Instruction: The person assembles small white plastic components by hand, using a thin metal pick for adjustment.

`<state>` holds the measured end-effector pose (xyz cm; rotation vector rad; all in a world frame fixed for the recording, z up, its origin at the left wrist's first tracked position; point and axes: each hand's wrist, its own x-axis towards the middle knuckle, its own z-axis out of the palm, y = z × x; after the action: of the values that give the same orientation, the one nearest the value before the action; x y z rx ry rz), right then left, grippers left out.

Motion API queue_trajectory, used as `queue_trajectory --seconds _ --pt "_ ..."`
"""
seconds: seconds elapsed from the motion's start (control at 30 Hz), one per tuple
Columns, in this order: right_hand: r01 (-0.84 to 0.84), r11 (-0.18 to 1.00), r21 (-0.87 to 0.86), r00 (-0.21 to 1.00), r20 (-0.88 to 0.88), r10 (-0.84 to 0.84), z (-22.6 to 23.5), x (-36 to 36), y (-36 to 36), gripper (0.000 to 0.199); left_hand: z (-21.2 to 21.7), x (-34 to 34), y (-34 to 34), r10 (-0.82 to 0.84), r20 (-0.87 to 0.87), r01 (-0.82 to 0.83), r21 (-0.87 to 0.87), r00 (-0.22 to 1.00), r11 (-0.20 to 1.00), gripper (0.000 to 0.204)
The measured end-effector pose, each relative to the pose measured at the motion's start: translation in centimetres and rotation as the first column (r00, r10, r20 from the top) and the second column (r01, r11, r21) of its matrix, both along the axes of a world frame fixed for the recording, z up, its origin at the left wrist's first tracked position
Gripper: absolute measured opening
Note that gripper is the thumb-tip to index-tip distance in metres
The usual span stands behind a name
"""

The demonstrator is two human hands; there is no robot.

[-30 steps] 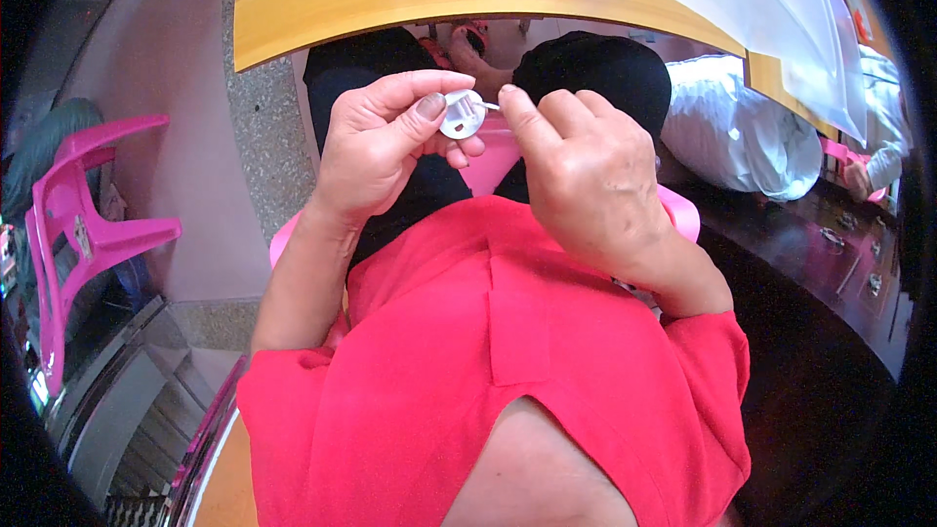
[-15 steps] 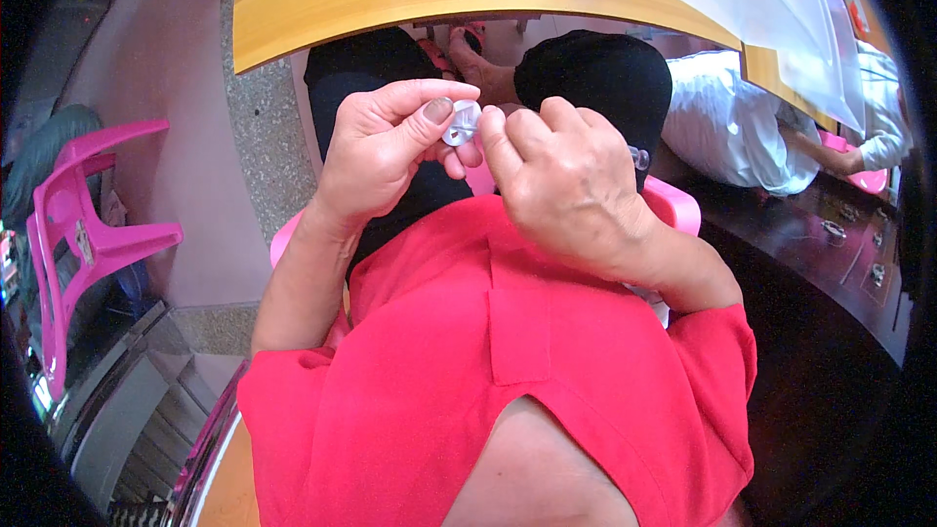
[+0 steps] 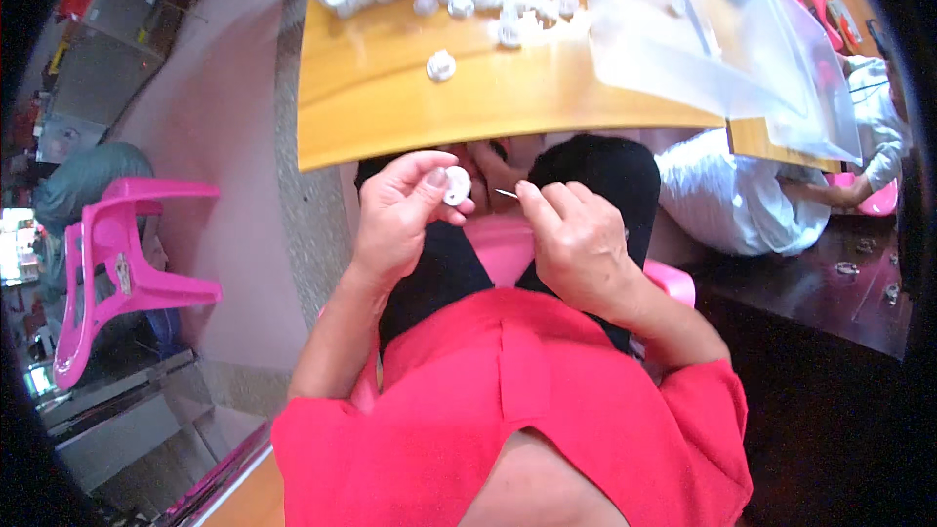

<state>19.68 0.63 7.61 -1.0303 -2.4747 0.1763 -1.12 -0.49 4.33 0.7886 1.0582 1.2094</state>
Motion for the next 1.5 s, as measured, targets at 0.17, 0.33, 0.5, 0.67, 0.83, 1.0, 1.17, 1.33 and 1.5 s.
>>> queue_trajectory --seconds 0.17,0.33,0.5,0.67,0.83,1.0,1.17,1.33,1.5 --pt "-0.07 0.948 -0.31 0.966 -0.258 -0.013 -6.6 2.7 0.5 0.014 7.7 -3.2 11.7 0.397 -0.339 -0.196 0.496 0.853 0.846 0.02" --pt "-0.142 0.861 -0.488 0.948 -0.318 -0.025 -6.3 2.5 -0.8 0.016 12.1 -6.8 24.5 0.627 -0.445 -0.259 0.644 0.639 0.72 0.029" --pt "-0.163 0.822 -0.546 0.915 -0.396 -0.081 -5.5 3.5 0.2 0.015 5.6 -4.0 21.7 0.746 -0.62 -0.105 0.748 0.242 0.655 0.026" --pt "-0.253 0.77 -0.586 0.872 -0.483 -0.081 -4.6 3.3 1.2 0.015 -2.5 -2.1 14.3 0.443 -0.746 -0.053 0.483 0.497 0.874 0.037" --pt "-0.26 0.776 -0.575 0.874 -0.482 -0.065 -5.8 2.7 1.0 0.015 -3.6 -1.4 12.2 0.391 -0.826 0.161 0.485 0.406 0.86 0.053" --pt "-0.234 0.753 -0.615 0.912 -0.408 -0.05 -5.8 2.5 0.2 0.016 -4.3 -0.9 13.1 0.476 -0.862 0.203 0.505 0.174 0.839 0.038" --pt "-0.2 0.773 -0.602 0.884 -0.451 -0.122 -6.3 2.3 -0.4 0.017 -4.5 -0.8 10.1 0.313 -0.677 -0.059 0.371 0.666 0.927 0.016" --pt "-0.227 0.663 -0.714 0.793 -0.531 -0.3 -6.2 1.9 -0.6 0.02 -0.8 0.5 1.5 -0.065 0.396 0.087 -0.039 0.916 0.995 0.023" --pt "-0.258 0.806 -0.534 0.751 -0.635 -0.18 -3.3 -1.6 -2.5 0.025 -0.8 1.0 -4.0 -0.046 0.613 0.159 -0.13 0.789 0.979 0.025"
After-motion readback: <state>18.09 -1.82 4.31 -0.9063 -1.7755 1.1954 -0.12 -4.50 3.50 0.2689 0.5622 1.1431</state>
